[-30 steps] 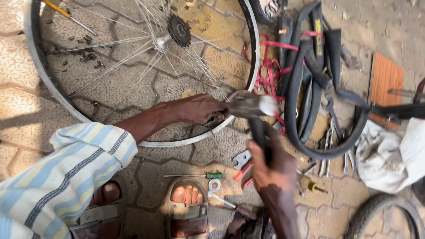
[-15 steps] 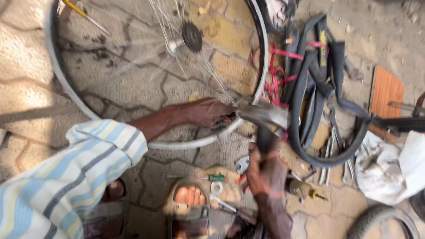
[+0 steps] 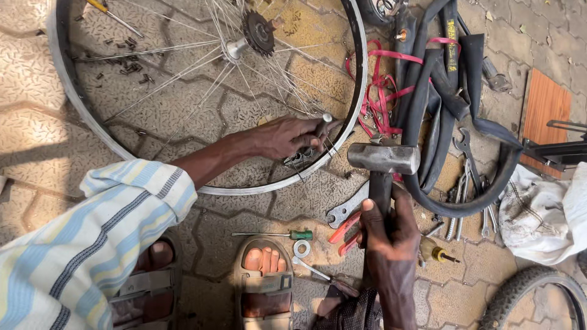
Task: The person removes bicycle spokes from a wheel rim using pliers and a hammer. They then gather the removed spokes and wipe the rim with a cloth.
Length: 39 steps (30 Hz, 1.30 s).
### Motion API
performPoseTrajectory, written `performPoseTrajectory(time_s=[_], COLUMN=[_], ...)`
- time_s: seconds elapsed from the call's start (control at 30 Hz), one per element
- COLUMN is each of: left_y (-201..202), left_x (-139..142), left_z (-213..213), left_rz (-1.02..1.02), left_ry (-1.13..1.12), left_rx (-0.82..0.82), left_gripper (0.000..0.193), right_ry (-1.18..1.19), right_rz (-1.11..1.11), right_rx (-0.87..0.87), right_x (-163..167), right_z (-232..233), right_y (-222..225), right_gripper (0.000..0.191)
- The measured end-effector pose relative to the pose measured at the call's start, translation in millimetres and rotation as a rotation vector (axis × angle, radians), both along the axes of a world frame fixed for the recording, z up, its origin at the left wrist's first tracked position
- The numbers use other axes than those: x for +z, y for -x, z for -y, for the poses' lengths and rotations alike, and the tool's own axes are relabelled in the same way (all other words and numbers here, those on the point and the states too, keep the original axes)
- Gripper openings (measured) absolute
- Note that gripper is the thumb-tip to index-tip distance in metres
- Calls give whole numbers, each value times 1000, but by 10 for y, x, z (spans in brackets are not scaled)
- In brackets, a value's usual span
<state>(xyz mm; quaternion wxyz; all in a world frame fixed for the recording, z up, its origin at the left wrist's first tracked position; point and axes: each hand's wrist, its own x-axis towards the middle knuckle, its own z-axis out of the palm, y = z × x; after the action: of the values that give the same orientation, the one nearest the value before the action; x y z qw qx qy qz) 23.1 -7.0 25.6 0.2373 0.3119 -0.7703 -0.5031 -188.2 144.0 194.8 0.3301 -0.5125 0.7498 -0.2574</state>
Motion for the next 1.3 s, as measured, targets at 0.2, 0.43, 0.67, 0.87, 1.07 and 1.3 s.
performPoseTrajectory(time_s=[0.2,0.43,0.67,0.87,1.07,1.3], left_y=[54,65,50,29,25,-12], left_x=[67,127,100,169,121,-31], left_z=[-48,-60,-47,-76,-107,-111], left_rz=[64,268,27,268,151,74], left_ry=[-20,59,311,279,408,305], left_rx=[-45,-103,-96,-105,-84,-70], left_gripper=[19,29,72,72,82,36], right_ry=[0,17,-216,636,849,40], right_rz=[27,-74,-362,47,97,-585], right_rx=[-50,18,126,47,11,266], right_x=[-12,92,126,1087,694,266], right_z=[-38,50,184,107,27,194], right_y=[23,-157,-224,-165,-43,-424], right_gripper=[51,51,50,47,48,50])
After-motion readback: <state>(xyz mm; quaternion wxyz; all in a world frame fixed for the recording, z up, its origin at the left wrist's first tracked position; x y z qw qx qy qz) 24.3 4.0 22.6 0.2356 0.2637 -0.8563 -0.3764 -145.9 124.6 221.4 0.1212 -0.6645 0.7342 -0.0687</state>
